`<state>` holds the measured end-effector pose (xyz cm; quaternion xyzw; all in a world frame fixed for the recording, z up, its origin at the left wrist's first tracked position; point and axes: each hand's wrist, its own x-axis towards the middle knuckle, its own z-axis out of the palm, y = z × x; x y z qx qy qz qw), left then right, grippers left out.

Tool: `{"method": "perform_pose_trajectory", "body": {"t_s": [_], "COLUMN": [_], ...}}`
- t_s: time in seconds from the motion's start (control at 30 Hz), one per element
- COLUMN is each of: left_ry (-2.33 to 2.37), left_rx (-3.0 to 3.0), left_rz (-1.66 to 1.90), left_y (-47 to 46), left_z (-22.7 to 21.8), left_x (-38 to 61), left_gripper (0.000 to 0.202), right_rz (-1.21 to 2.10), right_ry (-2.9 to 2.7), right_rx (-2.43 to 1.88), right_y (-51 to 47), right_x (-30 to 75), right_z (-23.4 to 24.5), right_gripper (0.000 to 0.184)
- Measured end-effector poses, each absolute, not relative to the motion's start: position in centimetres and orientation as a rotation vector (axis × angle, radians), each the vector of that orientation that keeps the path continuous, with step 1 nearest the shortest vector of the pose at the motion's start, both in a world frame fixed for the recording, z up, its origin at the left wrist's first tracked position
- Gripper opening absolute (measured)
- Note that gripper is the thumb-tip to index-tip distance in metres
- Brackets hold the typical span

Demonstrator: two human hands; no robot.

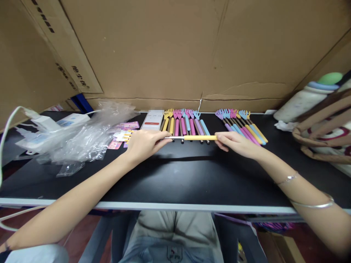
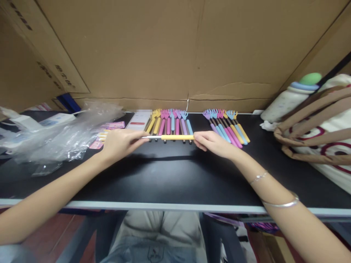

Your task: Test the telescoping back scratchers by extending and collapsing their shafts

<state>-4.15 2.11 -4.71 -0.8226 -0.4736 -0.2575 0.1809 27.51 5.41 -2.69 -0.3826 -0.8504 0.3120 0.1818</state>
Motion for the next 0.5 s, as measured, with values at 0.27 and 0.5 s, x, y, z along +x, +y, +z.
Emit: {"method": "perform_pose_trajectory", "body": {"t_s": [0.27,0.5], "left_ry": [-1.271,-1.332], "left_rx": [-2.35,-2.299], "left_rz": [-0.717,-0.664], "left_y": [2.1,2.1], "left_z": [-4.7,-4.8], "left_x": [-4.1,-3.8], "left_gripper": [0.04,0.038], "right_rz": [0.948,0.763], "right_ry": [-2.387,-2.305], "right_rx": [-1.122,-1.295], "right_y": [5.5,5.2], "right_x": [27.3,26.6], "right_z": [-3.3,-3.7], "right_gripper": [0.055,0.052]}}
